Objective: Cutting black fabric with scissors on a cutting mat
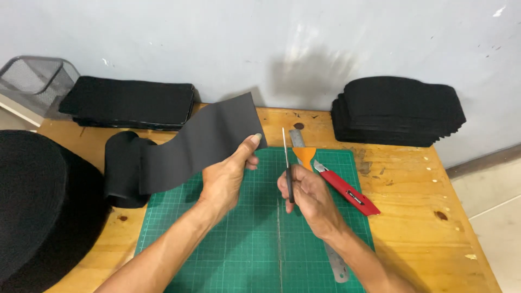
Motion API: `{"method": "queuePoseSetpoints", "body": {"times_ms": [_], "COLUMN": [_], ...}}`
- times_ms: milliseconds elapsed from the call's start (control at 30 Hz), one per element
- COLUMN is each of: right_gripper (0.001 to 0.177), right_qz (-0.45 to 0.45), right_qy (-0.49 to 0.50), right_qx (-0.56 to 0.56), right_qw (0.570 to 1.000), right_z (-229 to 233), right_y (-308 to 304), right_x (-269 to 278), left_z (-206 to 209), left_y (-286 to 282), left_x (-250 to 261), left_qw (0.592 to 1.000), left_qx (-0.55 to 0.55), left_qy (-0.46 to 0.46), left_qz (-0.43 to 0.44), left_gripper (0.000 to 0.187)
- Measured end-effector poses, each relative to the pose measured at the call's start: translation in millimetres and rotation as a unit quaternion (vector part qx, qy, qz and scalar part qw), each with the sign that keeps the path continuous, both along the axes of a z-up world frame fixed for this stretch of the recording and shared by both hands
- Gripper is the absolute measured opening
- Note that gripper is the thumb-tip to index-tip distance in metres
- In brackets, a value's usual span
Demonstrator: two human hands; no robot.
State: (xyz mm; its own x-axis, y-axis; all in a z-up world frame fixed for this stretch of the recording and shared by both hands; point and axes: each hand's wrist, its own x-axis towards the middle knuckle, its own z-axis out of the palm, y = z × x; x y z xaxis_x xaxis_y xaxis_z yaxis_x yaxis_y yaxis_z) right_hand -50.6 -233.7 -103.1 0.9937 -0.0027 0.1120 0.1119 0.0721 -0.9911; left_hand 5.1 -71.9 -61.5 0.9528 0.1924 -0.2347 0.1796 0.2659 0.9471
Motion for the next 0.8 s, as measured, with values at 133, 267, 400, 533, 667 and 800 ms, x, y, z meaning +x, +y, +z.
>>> {"method": "queuePoseSetpoints", "body": {"times_ms": [133,267,400,533,667,800], "right_gripper": [0.028,0.032,0.044,0.042,0.036,0.026], "right_qz": [0.036,0.105,0.115,0.111,0.121,0.117], "right_qy": [0.005,0.041,0.028,0.021,0.006,0.016], "right_qx": [-0.012,-0.056,-0.043,-0.052,-0.034,-0.053], "right_qw": [0.999,0.992,0.992,0.992,0.992,0.992], "right_z": [14,24,14,16,14,17], "right_y": [-2,-2,-3,-2,0,1], "right_x": [-2,-5,-1,1,1,-1], "left_z": [45,79,75,84,79,67], "left_y": [-5,-10,-11,-8,-7,-8], "left_x": [-10,-14,-11,-13,-12,-10], "left_qw": [0.999,0.987,0.987,0.983,0.977,0.991], "left_qx": [0.016,0.009,0.008,0.032,0.047,-0.008], "left_qy": [0.041,0.154,0.153,0.167,0.192,0.127], "left_qz": [0.003,-0.035,-0.057,-0.069,-0.075,-0.048], "left_gripper": [0.039,0.045,0.045,0.041,0.046,0.038]}}
